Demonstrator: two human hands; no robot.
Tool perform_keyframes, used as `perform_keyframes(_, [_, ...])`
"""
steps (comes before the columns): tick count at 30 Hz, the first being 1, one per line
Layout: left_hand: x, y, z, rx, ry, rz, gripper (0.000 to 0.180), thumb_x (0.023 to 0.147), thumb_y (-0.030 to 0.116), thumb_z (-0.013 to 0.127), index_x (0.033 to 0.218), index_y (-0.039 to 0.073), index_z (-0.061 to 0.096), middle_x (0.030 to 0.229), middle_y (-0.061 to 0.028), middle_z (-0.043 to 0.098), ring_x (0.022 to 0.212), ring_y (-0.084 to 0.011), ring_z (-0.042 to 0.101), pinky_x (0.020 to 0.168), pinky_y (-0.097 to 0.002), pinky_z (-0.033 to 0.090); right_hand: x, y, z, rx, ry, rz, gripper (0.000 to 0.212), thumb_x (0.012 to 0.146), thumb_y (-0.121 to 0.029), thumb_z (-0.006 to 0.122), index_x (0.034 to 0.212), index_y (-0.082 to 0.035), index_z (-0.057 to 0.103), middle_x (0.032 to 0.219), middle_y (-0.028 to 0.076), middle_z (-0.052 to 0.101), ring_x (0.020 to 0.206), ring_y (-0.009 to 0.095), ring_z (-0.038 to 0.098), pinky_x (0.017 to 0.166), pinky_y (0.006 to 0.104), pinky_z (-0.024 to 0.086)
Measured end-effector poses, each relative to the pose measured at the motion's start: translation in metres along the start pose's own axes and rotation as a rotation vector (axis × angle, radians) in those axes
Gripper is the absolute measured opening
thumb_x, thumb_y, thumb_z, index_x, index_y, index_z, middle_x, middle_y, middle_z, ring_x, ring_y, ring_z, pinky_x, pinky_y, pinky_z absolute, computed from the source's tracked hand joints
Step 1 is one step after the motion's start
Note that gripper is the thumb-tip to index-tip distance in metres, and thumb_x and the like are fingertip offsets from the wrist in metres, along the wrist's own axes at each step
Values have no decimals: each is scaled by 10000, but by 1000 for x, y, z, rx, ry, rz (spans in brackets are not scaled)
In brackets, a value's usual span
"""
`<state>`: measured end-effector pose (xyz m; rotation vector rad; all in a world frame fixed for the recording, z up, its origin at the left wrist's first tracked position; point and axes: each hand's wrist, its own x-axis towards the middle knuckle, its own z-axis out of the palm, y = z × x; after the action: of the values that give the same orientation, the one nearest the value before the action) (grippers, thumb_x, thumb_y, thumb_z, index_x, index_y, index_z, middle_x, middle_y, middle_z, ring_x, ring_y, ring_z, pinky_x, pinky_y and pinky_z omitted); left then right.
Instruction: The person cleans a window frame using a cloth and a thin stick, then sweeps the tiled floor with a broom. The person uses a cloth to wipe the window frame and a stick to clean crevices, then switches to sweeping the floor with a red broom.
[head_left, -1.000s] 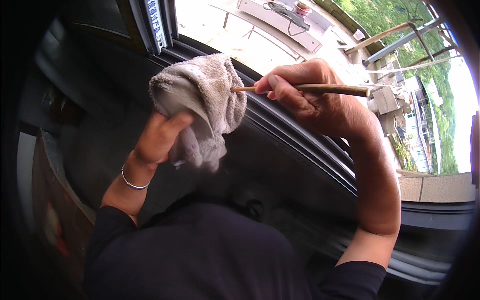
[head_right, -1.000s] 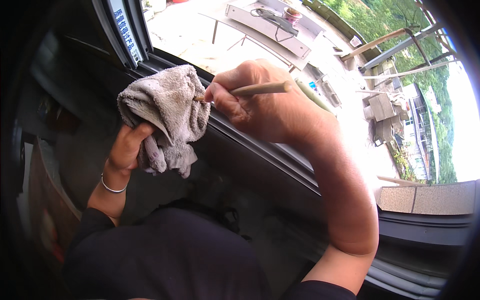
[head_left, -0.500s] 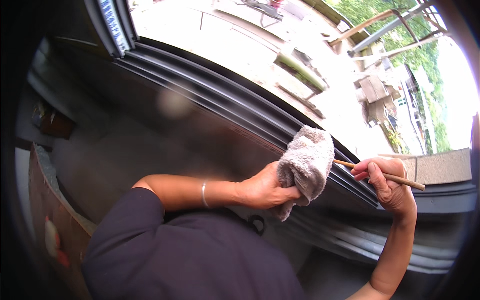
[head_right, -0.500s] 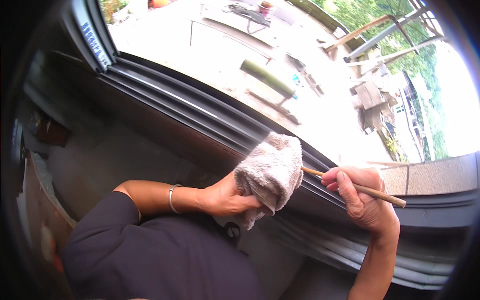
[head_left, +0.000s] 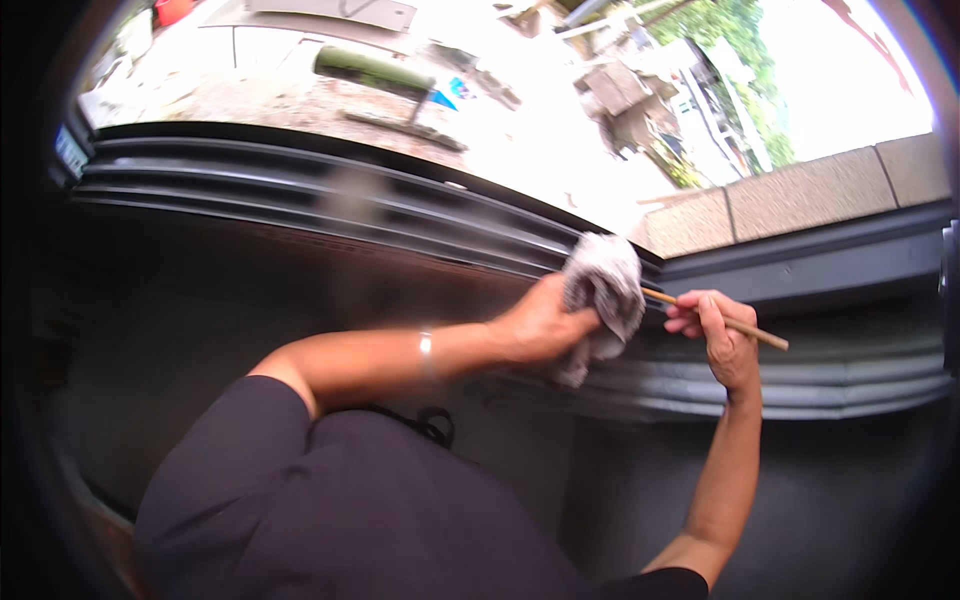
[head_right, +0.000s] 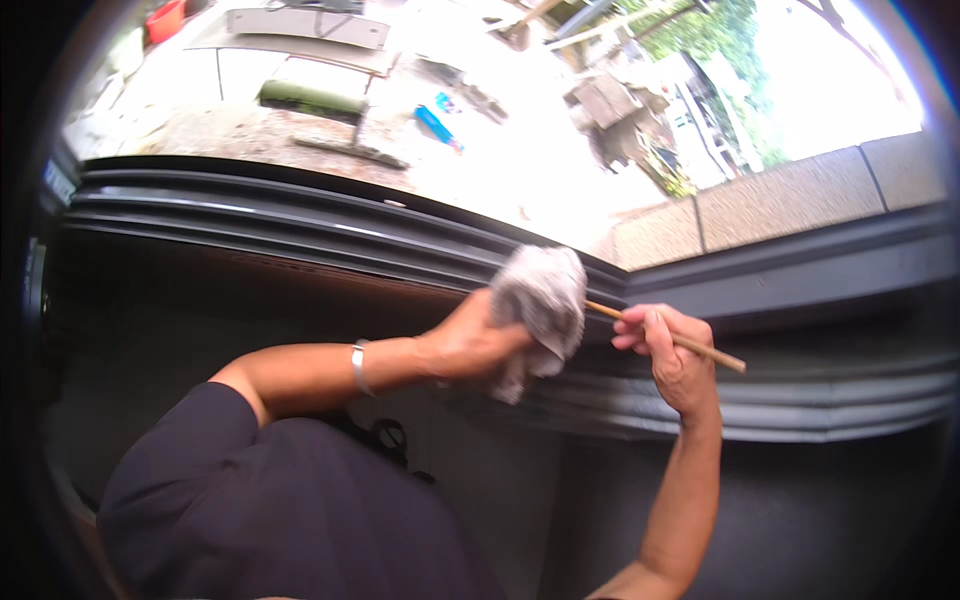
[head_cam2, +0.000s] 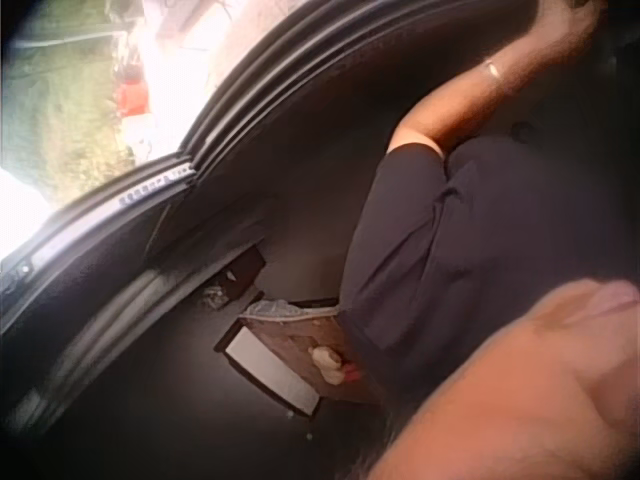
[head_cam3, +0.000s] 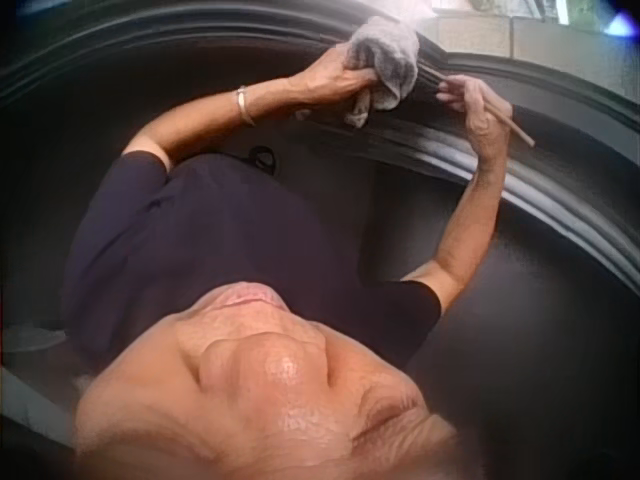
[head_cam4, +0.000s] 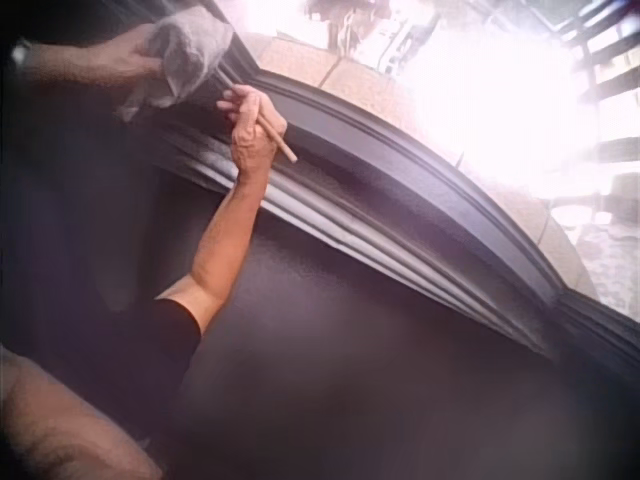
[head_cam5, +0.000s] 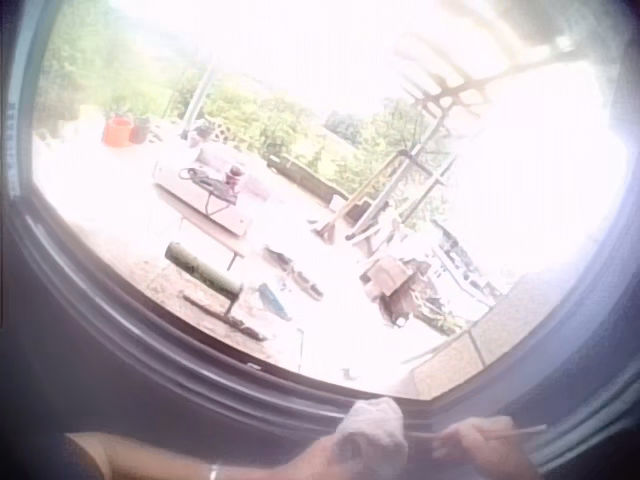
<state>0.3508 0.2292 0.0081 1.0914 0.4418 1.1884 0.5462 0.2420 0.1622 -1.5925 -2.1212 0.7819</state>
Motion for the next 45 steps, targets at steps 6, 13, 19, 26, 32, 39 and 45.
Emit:
perform_keyframes(6, [-16,59,-44,-107,-49,29,256,922,149,543,1140,16,561,1029,-59,629,966,-114,577,847,-289,483,-20,15,-7,487,200,-216,419,962,-266,375,861,70,602,748,192,649,601,239,654,573,305,556])
perform_keyframes(13, [-35,127,-63,439,-120,-128,296,810,123,659,1077,8,605,949,-78,655,859,-137,617,746,-275,504,5,10,74,743,84,-264,346,955,-201,398,983,73,608,829,197,667,704,277,677,595,319,541])
perform_keyframes(19, [-49,137,-32,1463,-473,524,382,683,127,652,1062,146,606,1219,-170,440,1008,-341,515,795,-418,477,11,21,145,959,326,-461,327,935,-162,445,1151,66,535,1124,150,591,1035,244,575,897,367,470])
perform_keyframes(26, [-75,100,-35,1217,-153,643,465,629,101,662,1091,143,628,1241,-191,466,926,-326,517,706,-396,487,0,37,149,1098,435,-280,205,897,-158,518,1004,8,575,1000,111,620,921,204,593,840,339,479])
perform_keyframes(32, [-89,68,-36,980,-32,517,463,618,154,760,1066,138,648,1245,-239,471,1008,-385,541,817,-419,483,-2,21,102,952,294,-218,332,952,-196,379,881,57,581,884,189,643,806,247,628,794,376,500])
perform_keyframes(39, [-97,57,-61,878,196,533,421,653,136,777,1036,42,628,1149,-252,510,1014,-389,563,829,-392,497,30,-49,94,455,-21,-108,330,967,-202,436,888,53,629,811,111,654,692,139,627,604,239,517])
perform_keyframes(45, [-112,54,-75,821,164,524,408,684,175,727,1075,112,627,1208,-215,490,1007,-361,558,700,-388,521,44,-56,79,496,-166,-116,355,973,-193,380,915,80,601,783,205,662,670,252,679,586,285,558])
